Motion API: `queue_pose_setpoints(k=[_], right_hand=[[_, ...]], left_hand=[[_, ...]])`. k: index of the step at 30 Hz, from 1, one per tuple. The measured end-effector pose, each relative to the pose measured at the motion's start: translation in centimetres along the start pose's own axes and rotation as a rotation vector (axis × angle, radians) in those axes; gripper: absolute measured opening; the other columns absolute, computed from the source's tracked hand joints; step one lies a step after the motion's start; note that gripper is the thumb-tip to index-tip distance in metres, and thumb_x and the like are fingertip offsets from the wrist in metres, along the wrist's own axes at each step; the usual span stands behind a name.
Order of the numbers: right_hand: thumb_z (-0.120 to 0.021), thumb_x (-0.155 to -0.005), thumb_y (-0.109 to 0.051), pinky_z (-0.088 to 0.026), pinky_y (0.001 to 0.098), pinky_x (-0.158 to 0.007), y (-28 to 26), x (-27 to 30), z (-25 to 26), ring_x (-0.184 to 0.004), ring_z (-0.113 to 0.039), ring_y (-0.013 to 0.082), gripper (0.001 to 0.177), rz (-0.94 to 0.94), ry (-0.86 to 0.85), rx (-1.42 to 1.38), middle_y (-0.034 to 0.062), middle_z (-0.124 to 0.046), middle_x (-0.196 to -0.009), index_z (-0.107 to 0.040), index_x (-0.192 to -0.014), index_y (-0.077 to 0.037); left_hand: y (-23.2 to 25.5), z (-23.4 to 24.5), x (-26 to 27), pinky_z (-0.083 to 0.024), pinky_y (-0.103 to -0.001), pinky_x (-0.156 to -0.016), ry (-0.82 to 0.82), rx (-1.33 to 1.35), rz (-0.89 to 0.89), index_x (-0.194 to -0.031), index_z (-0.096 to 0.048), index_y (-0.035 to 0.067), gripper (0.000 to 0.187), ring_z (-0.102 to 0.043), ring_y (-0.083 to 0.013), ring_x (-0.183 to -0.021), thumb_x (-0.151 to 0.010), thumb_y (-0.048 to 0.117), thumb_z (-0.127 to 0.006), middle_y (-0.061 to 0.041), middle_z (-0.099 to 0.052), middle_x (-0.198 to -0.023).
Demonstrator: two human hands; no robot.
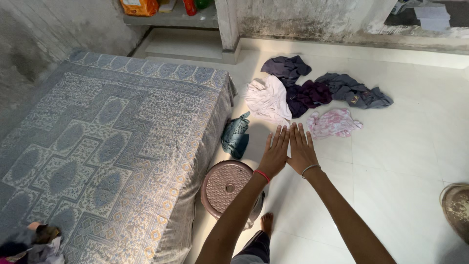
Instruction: The person picks up several garments from the floor by hand and places them one by one into a pile on top of a bed.
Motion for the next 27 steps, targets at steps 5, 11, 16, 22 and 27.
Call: queue_pose_setpoints(k=[5,11,16,22,27], right_hand=[[-0.078,-0.080,-0.041,-0.006,0.0473,-0.127,2.4,-5.9,-0.5,-0.158,-0.001,0.0293,0.112,0.022,0.004,-0.023,0.0166,-0.011,-0.169,-0.012,-0.159,0.001],[-0.080,-0.079,-0.039,-0.006,0.0457,-0.128,5.3,-11.9,-1.6,-0.159,-0.001,0.0294,0.114,0.064,-0.008,-0.023,0.0173,-0.011,-0.170,-0.011,-0.160,0.002],[-0.080,-0.079,-0.040,-0.007,0.0467,-0.127,9.2,-15.2,-2.0,-0.159,-0.002,0.0296,0.114,0.107,0.032,-0.044,0.0180,-0.012,-0.169,-0.011,-0.159,0.003],[-0.081,-0.077,-0.042,-0.009,0.0485,-0.127,15.2,-18.6,-3.4,-0.159,-0.003,0.0320,0.117,0.185,0.076,-0.082,0.0194,-0.012,-0.170,-0.011,-0.159,0.004],[-0.081,-0.078,-0.042,-0.012,0.0533,-0.125,20.0,-21.5,-4.0,-0.158,-0.004,0.0347,0.115,0.349,0.100,-0.159,0.0214,-0.014,-0.168,-0.013,-0.158,0.004]], left_hand=[[-2.3,-2.8,-5.0,-0.011,-0.051,-0.128,-0.041,0.034,0.050,-0.160,-0.024,-0.003,0.092,-0.012,-0.0304,-0.160,-0.085,0.023,-0.069,-0.017,-0.024,-0.169],[-5.0,-5.9,-10.2,-0.010,-0.052,-0.127,-0.039,0.060,0.081,-0.160,-0.024,-0.002,0.092,-0.012,-0.0303,-0.160,-0.084,0.023,-0.070,-0.017,-0.024,-0.169],[-4.5,-7.8,-14.3,-0.011,-0.051,-0.128,-0.012,0.067,0.088,-0.160,-0.024,-0.003,0.090,-0.012,-0.0311,-0.161,-0.085,0.020,-0.068,-0.018,-0.024,-0.169],[-3.1,-11.5,-19.5,-0.011,-0.052,-0.128,-0.006,0.007,0.146,-0.161,-0.023,-0.003,0.090,-0.013,-0.0303,-0.160,-0.083,0.014,-0.065,-0.018,-0.023,-0.170],[-0.9,-13.7,-23.8,-0.010,-0.050,-0.128,-0.036,-0.090,0.301,-0.162,-0.021,-0.001,0.090,-0.012,-0.0299,-0.161,-0.083,0.011,-0.064,-0.016,-0.021,-0.171]])
Point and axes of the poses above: each hand's wrist, its own x-axis away from the middle knuckle, its own z-axis out of the back of the hand, y = z × x, the point moved 5 cm from there along -x, towards the middle knuckle
